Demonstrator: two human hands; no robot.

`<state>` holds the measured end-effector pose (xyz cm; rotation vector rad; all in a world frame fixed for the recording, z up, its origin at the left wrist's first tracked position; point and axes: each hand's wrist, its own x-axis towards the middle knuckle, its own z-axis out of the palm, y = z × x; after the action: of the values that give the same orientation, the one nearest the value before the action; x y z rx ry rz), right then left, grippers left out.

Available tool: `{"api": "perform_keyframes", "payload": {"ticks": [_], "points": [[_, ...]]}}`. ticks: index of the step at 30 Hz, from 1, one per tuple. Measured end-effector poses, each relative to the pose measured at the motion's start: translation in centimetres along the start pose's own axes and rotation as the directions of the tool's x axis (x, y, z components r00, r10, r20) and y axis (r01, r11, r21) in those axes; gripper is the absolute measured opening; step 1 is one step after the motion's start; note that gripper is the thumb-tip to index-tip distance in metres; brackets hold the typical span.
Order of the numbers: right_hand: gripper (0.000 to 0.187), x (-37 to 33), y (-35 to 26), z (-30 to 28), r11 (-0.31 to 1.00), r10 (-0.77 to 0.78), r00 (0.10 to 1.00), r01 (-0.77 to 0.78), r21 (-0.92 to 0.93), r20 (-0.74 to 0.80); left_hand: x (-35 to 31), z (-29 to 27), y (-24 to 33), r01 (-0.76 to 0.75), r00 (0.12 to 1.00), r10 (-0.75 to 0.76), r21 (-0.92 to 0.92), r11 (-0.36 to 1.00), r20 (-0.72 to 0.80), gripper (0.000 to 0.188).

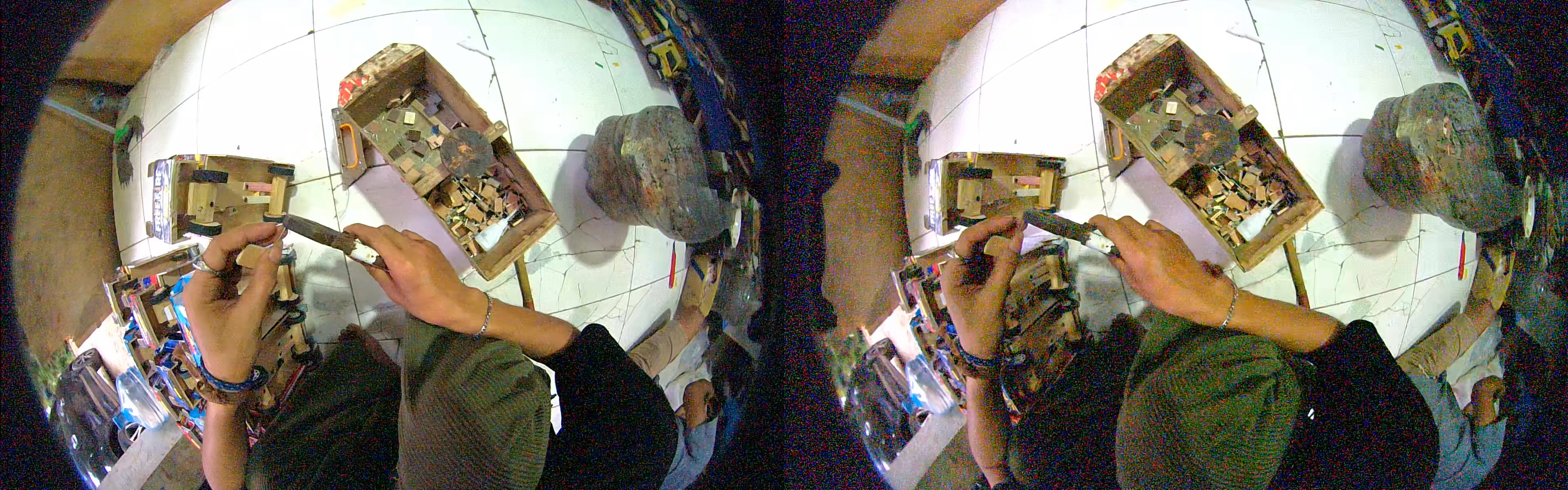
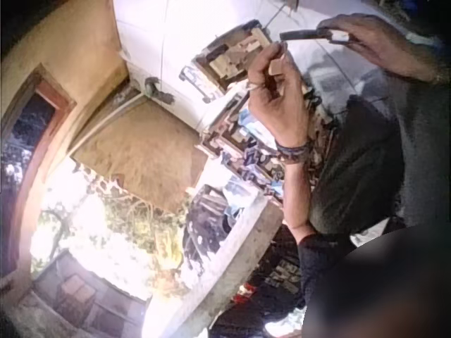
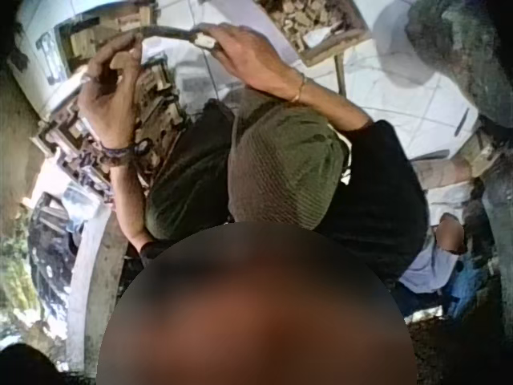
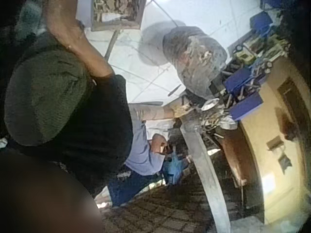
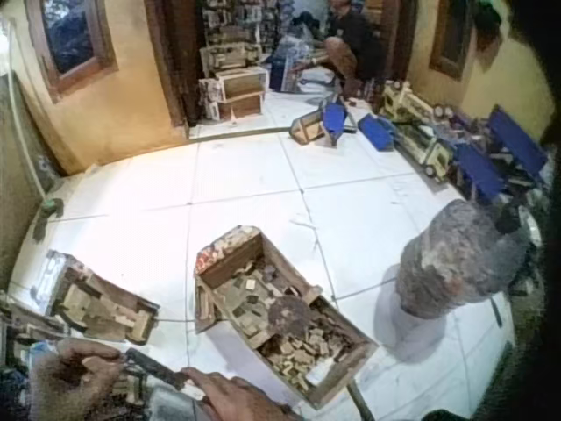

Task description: The person assembles small wooden toy trucks by hammering nails into the wooden bodies and then using pliers to bend and secure the nails. The person works on multiple trucks, placing them on a tiled floor and using a wooden box to hold small parts.

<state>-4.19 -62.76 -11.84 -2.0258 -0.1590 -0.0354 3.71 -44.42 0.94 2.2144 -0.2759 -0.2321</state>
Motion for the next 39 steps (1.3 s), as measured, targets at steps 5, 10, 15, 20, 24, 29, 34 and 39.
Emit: {"api": "perform_keyframes", "payload": {"ticks": [5,10,15,20,24,29,34,39], "points": [[0.052,-0.07,0.17,0.12,1.000,0.011,0.999,-0.011,-0.006,0.031,0.01,-0.02,0.07,0.042,0.999,-0.041,0.046,0.998,-0.005,0.019],[0.052,-0.12,0.03,-0.02,1.000,0.020,0.999,-0.019,-0.016,0.035,0.13,0.18,0.01,0.015,1.000,-0.014,0.046,0.999,-0.023,0.018],[0.048,-0.04,0.04,0.23,1.000,-0.002,1.000,0.002,-0.007,0.004,0.05,0.07,0.06,0.000,1.000,0.001,0.068,0.998,-0.017,0.019],[0.044,0.02,0.09,0.32,0.997,-0.036,0.999,0.037,0.063,-0.009,0.01,-0.06,0.04,-0.005,1.000,0.006,0.045,0.999,-0.014,0.022],[0.039,-0.01,-0.02,0.29,0.994,-0.008,0.999,0.004,0.105,0.044,0.05,-0.06,-0.19,0.022,1.000,-0.022,0.047,0.999,0.000,0.023],[0.034,-0.13,-0.10,0.47,0.990,0.010,0.999,-0.015,0.143,0.033,0.04,-0.09,-0.25,0.030,1.000,-0.030,0.027,0.999,-0.001,0.025],[0.031,-0.14,0.07,0.71,0.986,0.005,1.000,-0.007,0.165,0.015,0.23,0.09,-0.23,0.006,1.000,-0.006,0.023,1.000,-0.003,0.024],[0.030,-0.30,0.23,0.83,0.986,-0.023,0.999,0.026,0.162,-0.025,0.33,0.25,-0.41,-0.006,1.000,0.007,0.051,0.999,-0.017,0.023]]}}
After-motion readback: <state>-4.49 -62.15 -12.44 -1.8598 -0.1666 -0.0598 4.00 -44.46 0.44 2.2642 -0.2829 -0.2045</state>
